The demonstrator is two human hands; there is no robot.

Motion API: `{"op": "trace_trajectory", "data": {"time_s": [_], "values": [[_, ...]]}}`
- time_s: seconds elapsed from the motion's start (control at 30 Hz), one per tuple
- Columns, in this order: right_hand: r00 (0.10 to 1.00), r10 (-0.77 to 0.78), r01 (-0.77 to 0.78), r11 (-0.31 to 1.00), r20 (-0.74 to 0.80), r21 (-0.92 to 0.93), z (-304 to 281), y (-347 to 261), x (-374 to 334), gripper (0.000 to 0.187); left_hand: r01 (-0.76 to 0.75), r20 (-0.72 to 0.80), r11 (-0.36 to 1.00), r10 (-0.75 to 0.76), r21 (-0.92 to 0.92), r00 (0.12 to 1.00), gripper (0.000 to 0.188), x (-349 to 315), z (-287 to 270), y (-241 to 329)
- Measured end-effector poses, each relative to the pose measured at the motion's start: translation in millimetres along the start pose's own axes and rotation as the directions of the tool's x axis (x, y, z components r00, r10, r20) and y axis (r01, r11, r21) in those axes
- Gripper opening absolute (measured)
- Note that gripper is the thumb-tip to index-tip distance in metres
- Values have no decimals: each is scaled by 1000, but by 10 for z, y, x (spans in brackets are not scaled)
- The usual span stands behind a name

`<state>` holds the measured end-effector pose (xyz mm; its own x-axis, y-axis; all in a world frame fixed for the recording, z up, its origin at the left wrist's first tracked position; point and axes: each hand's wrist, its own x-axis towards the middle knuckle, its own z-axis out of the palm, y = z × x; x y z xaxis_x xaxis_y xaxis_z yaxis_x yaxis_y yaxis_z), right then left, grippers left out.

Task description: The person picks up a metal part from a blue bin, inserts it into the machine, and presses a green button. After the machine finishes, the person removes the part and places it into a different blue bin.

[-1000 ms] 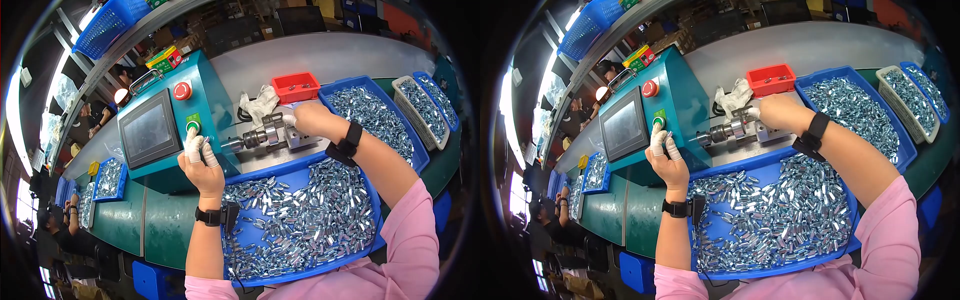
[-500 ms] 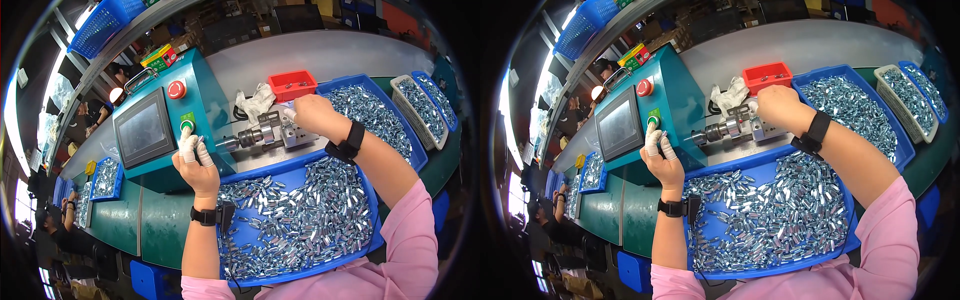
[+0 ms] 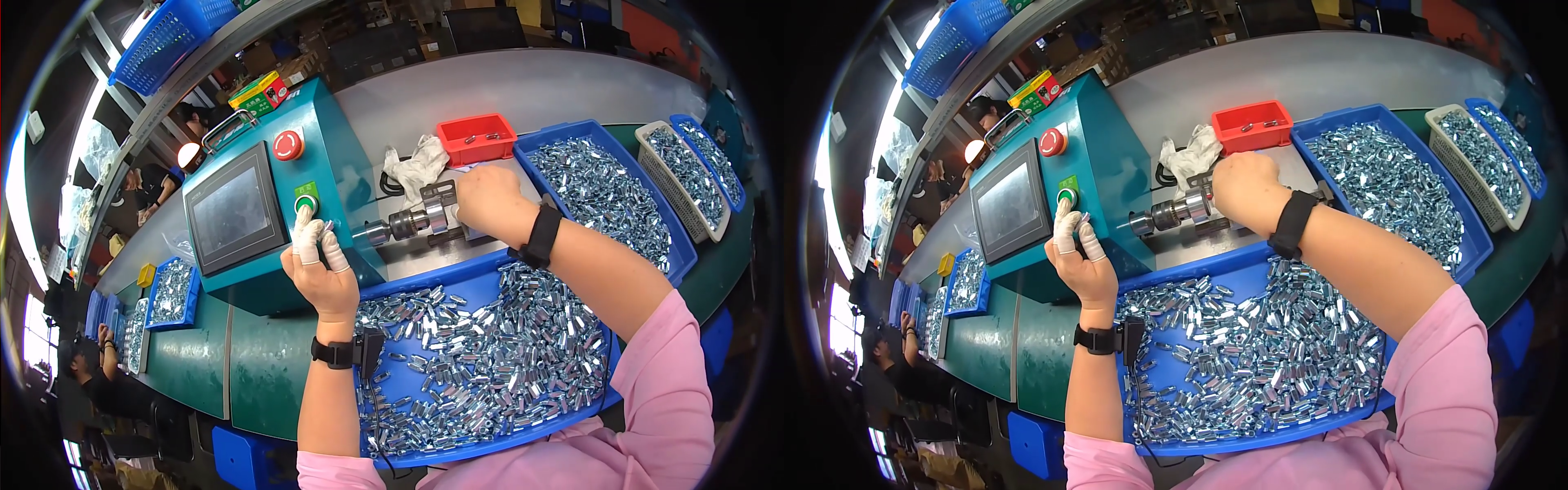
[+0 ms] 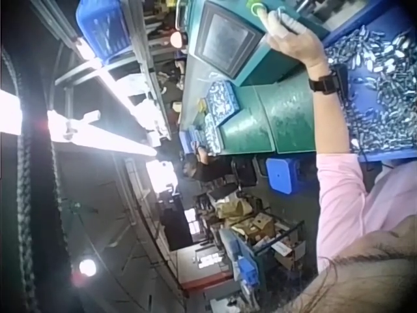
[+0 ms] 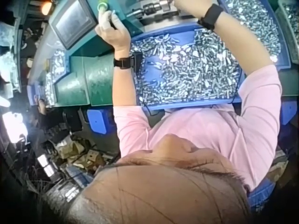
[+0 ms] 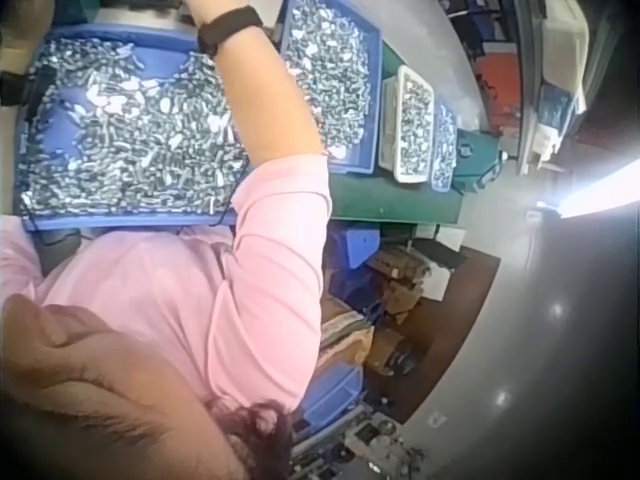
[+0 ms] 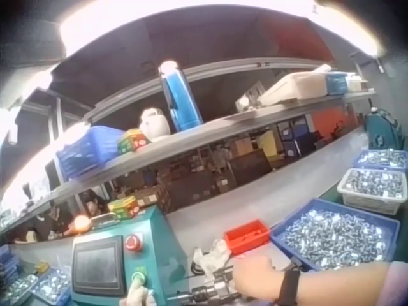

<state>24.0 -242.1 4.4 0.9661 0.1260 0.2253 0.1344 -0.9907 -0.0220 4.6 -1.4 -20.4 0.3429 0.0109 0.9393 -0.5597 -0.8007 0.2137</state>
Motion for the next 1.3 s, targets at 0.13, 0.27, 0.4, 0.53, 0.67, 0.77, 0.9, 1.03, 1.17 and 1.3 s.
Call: {"op": "trace_trajectory", "data": {"time_s": [0.13,0.27,0.4,0.53,0.67,0.77,0.9,1.03,1.17,1.3], "values": [[995,47,-38,994,-84,102,63,-2,-150,21,4,3,1000,-4,-4,1000,17,-13,19,-17],[990,101,-81,977,-96,195,109,58,-179,34,3,11,1000,-3,13,1000,18,10,8,-2],[980,122,-181,879,158,442,-11,353,-91,45,20,60,997,-24,68,998,18,100,-22,64],[923,116,-341,684,366,645,-140,524,-235,47,23,117,989,-40,144,992,19,141,-49,132],[868,62,-460,472,492,752,-234,494,-421,42,69,77,997,-72,45,994,19,92,11,199],[853,-42,-472,365,521,802,-131,522,-491,39,181,18,966,-181,-187,983,20,-87,33,357],[815,-240,-477,239,528,846,43,558,-602,40,266,253,890,-178,-371,951,22,-342,40,700],[778,-396,-493,97,488,864,133,569,-645,51,511,483,734,-283,-447,828,23,-388,87,875],[767,-441,-488,69,465,870,220,583,-633,55,648,566,606,-362,-462,741,24,-402,142,901],[754,-458,-513,38,471,858,237,584,-636,55,674,576,581,-385,-456,721,24,-406,184,883]]}}
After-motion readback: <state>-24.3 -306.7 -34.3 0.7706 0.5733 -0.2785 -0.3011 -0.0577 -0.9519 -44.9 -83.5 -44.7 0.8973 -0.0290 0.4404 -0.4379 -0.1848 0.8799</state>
